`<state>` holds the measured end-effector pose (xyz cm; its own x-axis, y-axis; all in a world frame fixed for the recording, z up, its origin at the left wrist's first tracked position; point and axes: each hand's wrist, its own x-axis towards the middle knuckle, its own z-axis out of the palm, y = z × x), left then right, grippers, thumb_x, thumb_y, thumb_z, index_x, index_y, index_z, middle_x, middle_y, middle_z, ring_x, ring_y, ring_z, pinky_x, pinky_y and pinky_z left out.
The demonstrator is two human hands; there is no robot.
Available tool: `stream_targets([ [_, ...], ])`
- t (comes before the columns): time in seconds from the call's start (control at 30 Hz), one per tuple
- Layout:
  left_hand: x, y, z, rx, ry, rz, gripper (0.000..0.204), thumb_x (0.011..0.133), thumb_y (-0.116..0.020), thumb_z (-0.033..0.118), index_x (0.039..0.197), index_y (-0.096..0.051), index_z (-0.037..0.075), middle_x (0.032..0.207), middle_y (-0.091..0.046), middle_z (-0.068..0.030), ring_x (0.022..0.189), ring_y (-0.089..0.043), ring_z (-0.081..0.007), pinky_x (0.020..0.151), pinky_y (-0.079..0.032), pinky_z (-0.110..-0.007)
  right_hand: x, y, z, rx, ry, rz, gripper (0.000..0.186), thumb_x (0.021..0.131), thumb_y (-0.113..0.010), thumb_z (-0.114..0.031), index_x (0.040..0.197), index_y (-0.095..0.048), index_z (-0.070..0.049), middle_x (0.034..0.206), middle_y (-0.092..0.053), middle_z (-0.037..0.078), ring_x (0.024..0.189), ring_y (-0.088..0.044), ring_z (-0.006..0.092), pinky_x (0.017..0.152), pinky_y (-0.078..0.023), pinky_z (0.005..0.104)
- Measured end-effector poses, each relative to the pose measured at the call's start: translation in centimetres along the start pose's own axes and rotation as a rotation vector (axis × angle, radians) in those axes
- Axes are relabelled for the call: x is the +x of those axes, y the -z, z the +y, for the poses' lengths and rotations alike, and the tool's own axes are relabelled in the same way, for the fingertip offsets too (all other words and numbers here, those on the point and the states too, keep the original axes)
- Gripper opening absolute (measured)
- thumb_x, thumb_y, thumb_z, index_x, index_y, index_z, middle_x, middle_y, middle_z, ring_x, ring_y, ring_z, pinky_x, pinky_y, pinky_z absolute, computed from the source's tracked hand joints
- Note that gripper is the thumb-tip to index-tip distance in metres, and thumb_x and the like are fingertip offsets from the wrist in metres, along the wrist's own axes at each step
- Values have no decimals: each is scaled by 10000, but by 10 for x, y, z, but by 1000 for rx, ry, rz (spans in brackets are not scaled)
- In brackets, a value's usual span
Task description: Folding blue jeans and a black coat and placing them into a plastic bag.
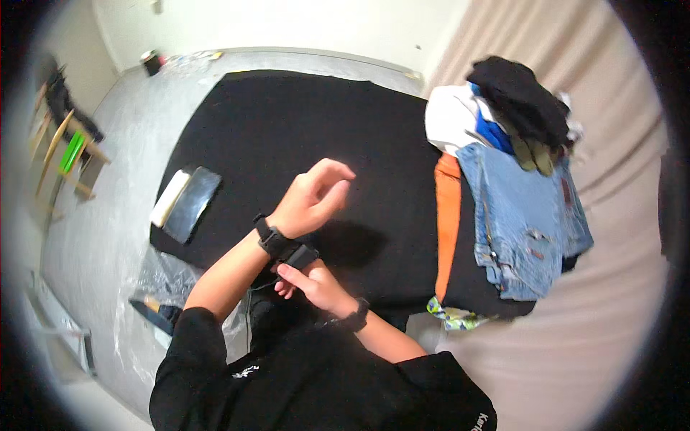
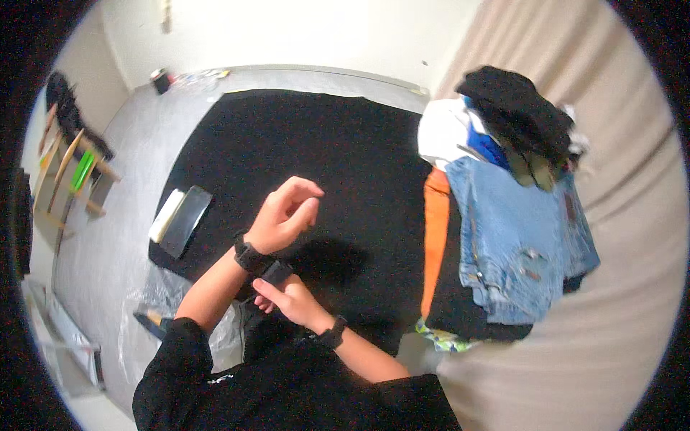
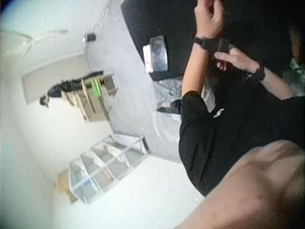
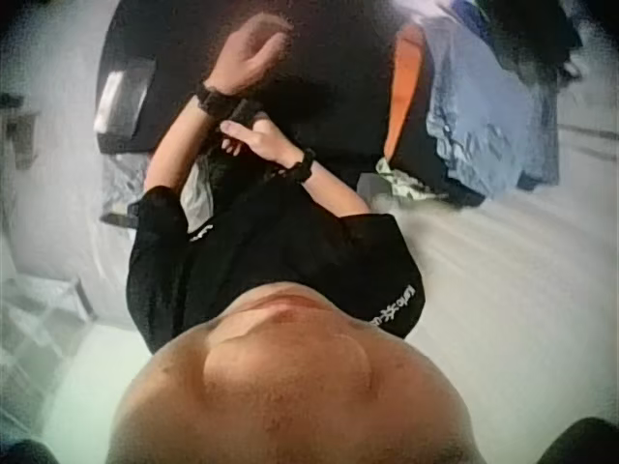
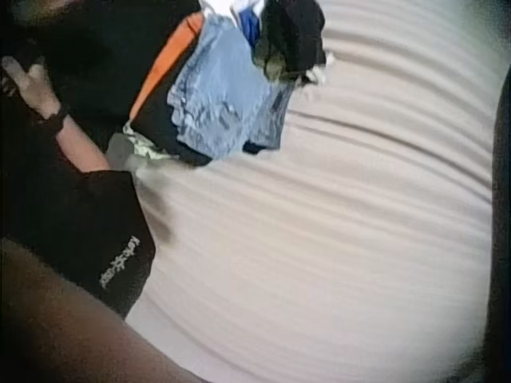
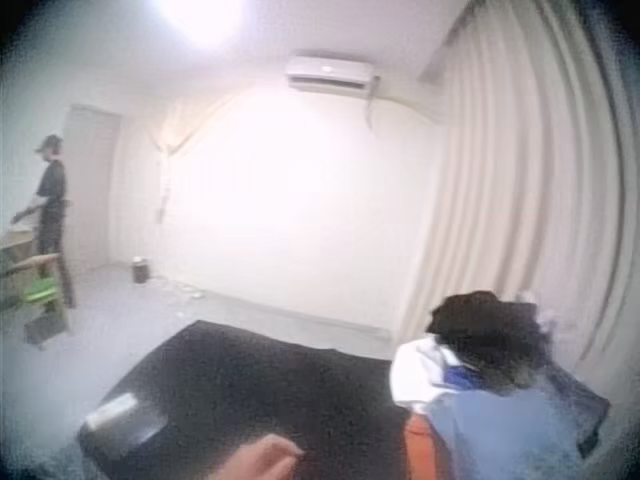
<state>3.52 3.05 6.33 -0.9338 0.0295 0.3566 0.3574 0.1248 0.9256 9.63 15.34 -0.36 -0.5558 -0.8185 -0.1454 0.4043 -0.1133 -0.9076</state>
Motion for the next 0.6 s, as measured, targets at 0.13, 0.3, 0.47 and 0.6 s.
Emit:
stream_targets([
  [0.13,11,-4,-13,-228,144,-66,140,948,-508,116,1077,-520,61,673,-523,16,572,-487,-52,502,-395,-205,2,5,-5,48,0,5,271,945,-572,-269,975,-587,1,796,-638,77,704,-629,133,584,-523,255],
  [0.3,31,7,-31,-389,235,21,139,938,-511,144,1050,-546,72,664,-526,6,538,-464,-57,480,-360,-196,9,36,-57,-358,-13,81,269,955,-544,-256,910,-620,-2,733,-644,74,647,-621,118,572,-511,248],
  [0.47,33,22,-64,-354,309,179,102,924,-519,137,1003,-559,86,664,-500,30,535,-421,-53,487,-346,-198,47,96,-114,-418,322,392,201,939,-504,-171,925,-639,-23,670,-595,20,560,-577,85,504,-478,221],
  [0.6,32,7,-74,-223,267,43,109,928,-496,117,998,-558,63,698,-512,24,585,-450,-47,504,-362,-197,78,144,-106,-168,363,549,199,947,-529,-196,942,-627,-23,651,-543,-9,556,-514,64,484,-433,222],
])
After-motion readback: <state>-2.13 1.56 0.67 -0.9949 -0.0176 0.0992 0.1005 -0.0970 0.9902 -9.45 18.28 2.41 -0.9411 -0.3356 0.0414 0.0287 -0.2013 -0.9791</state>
